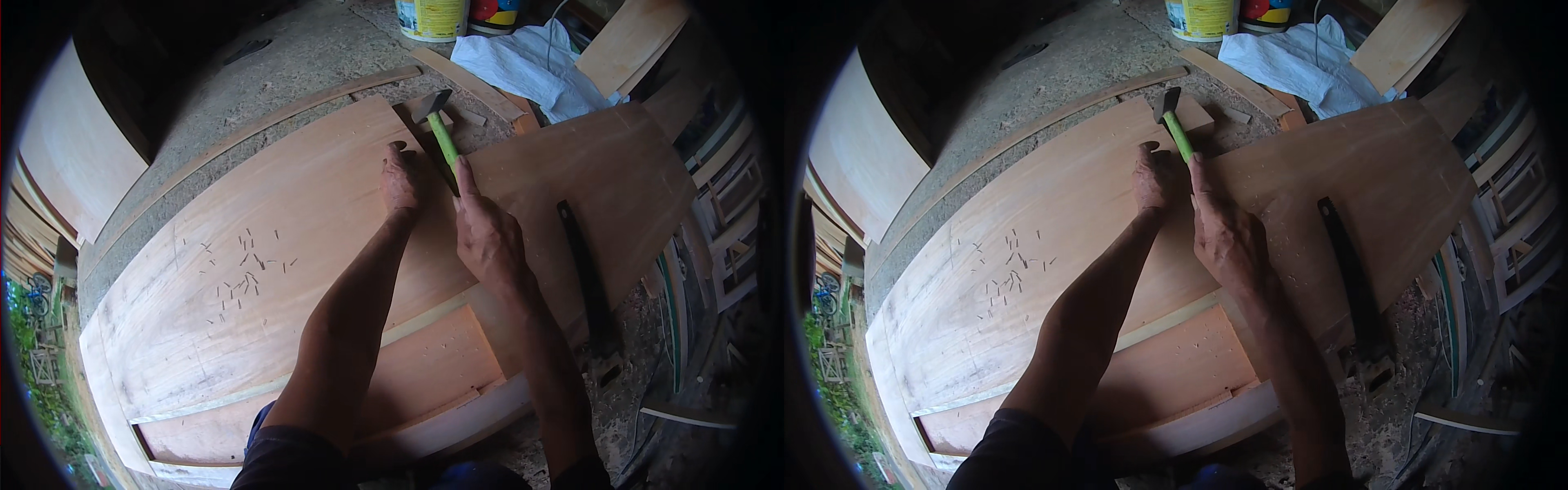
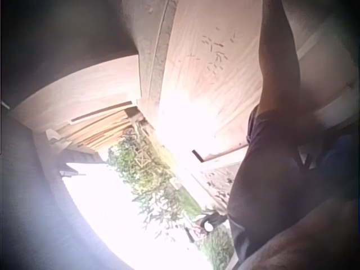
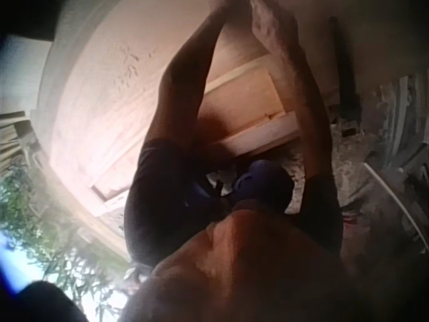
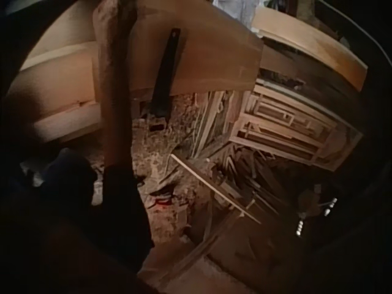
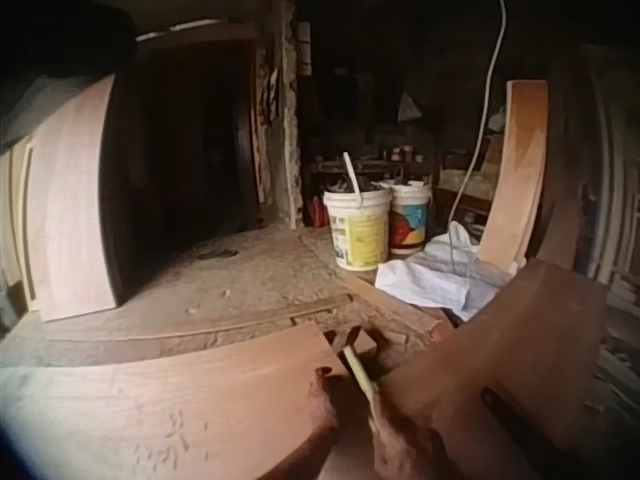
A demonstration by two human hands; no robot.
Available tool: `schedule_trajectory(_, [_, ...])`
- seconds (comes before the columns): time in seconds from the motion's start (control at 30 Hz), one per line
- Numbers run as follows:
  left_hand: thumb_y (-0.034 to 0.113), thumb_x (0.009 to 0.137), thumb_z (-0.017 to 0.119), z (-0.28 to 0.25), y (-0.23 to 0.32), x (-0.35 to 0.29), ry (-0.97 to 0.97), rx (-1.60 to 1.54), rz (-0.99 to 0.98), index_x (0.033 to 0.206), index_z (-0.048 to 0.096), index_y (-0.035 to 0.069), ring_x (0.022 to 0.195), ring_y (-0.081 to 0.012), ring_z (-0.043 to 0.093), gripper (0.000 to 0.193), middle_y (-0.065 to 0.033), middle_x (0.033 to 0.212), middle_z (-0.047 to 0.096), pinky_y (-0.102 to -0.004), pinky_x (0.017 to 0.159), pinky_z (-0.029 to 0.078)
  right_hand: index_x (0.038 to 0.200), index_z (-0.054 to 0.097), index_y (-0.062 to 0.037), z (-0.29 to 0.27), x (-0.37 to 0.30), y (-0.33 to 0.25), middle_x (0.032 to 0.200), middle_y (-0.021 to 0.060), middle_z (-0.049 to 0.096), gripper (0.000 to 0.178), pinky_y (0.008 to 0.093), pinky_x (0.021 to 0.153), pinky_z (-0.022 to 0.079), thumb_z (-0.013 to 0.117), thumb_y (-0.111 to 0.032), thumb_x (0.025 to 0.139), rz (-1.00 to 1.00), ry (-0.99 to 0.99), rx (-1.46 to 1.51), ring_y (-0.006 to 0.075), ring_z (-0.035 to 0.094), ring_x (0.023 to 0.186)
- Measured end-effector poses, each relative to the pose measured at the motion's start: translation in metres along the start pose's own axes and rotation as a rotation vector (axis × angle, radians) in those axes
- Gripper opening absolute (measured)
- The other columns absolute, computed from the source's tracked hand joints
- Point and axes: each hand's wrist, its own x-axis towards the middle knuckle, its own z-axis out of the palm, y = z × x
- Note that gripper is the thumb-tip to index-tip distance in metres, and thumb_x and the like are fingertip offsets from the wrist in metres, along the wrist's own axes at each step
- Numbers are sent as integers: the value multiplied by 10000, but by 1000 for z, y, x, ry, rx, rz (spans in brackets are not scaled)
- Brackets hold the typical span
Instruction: The person assembles a wooden frame by hammering nails into a large plywood sheet. They use a hammer to secure nails along the edges of a wooden frame piece and then use a pencil to mark measurements on the plywood.
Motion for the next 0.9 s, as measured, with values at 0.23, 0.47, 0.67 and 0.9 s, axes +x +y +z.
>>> schedule_trajectory(0.23, [121,830,654,-4,7,-5,-28,-17,-43,1192,504,81,1033,-390,618,394,-152,1100,686,-473,874,490,1496,344,-70,5,13,4,952,264,666,616,498,731,549,578,-79,926,138,-176,-66,435,674,834])
schedule_trajectory(0.47, [121,863,606,2,10,2,-12,11,-10,1183,509,63,1061,-388,603,340,-159,1062,697,-481,888,484,1522,305,-95,15,0,19,960,275,663,716,472,728,563,586,12,872,187,-324,-139,417,681,859])
schedule_trajectory(0.67, [110,857,607,3,10,-5,-27,-46,12,1176,526,66,1043,-390,611,332,-164,1051,694,-493,883,481,1549,275,-160,22,-16,18,970,222,675,849,487,760,538,620,50,802,297,-329,-111,403,673,858])
schedule_trajectory(0.9, [85,895,613,-69,-37,-26,-141,-66,247,1110,601,65,936,-278,691,216,-133,962,714,-371,822,526,1567,207,-143,43,-57,19,834,230,665,884,479,681,533,618,25,803,274,-376,-174,379,671,749])
